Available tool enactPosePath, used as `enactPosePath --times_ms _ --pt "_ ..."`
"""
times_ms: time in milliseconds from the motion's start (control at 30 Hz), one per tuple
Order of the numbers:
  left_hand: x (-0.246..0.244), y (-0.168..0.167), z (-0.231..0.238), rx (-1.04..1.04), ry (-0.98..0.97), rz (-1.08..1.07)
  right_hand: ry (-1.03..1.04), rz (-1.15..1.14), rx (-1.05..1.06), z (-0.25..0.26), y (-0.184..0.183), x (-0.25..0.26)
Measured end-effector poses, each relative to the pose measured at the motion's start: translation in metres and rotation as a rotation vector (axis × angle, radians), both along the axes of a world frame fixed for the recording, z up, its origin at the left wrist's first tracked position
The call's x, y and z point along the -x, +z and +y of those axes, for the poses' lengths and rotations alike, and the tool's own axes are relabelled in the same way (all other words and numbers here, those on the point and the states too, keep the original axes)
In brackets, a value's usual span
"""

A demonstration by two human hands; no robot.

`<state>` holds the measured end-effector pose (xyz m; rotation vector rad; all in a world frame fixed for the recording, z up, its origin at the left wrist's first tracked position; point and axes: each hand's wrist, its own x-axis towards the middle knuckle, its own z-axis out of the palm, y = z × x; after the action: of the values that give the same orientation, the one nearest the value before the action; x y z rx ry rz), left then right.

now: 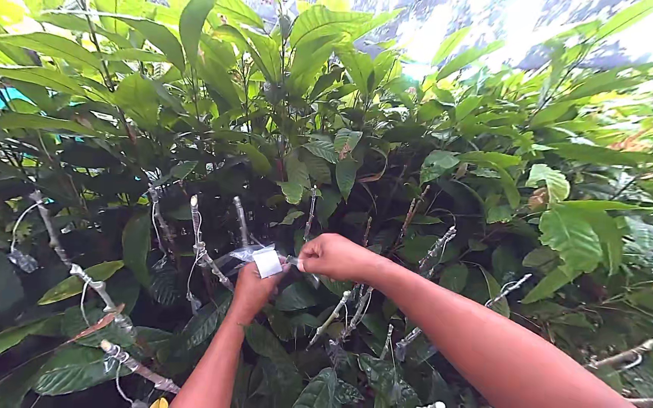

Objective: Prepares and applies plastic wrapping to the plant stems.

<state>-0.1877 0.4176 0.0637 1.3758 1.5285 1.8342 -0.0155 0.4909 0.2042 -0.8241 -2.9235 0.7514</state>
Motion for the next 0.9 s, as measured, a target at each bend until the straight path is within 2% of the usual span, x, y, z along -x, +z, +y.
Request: enactPosePath --times_ms 33,100,167,267,333,400,500,567,633,700,800,900 --pt "-0.002 0.000 0.000 0.022 -0.016 0.028 -0.013 0.032 0.009 -0.001 0.003 0.003" --pt "-0.005 0.001 -0.002 0.087 -0.055 0.156 -0.044 0.022 -0.099 0.008 0.002 0.012" --pt "-0.004 0.000 -0.002 0.095 -0.096 0.229 -0.037 -0.025 -0.195 0.028 -0.014 0.019" --pt "0.003 -0.002 -0.001 0.009 -0.071 0.045 0.077 -0.080 -0.312 0.016 -0.036 0.019" --pt "0.002 0.002 -0.002 0.025 -0.025 -0.062 0.163 -0.197 -0.482 -0.021 -0.024 0.022" --pt "-0.003 0.002 -0.002 0.061 -0.044 -0.012 0.182 -0.193 -0.569 -0.023 -0.010 0.028" --pt "0.000 -0.005 0.002 -0.039 -0.067 0.006 0.088 -0.163 -0.503 0.014 -0.022 0.034" --pt "0.005 -0.001 0.000 -0.086 -0.018 -0.129 0.118 -0.178 -0.498 -0.008 -0.026 0.033" --pt "0.001 0.001 -0.002 -0.076 -0.009 -0.191 0.190 -0.176 -0.597 -0.034 -0.013 0.036" --pt "-0.001 -0.002 -0.002 -0.083 -0.093 -0.180 0.202 -0.134 -0.623 -0.016 -0.004 0.042" --pt "0.006 -0.005 -0.001 -0.180 -0.075 -0.297 0.229 -0.016 -0.499 0.020 -0.033 0.042" --pt "0.012 0.002 0.003 -0.256 0.039 -0.374 0.505 -0.034 -0.451 -0.032 -0.061 0.026"
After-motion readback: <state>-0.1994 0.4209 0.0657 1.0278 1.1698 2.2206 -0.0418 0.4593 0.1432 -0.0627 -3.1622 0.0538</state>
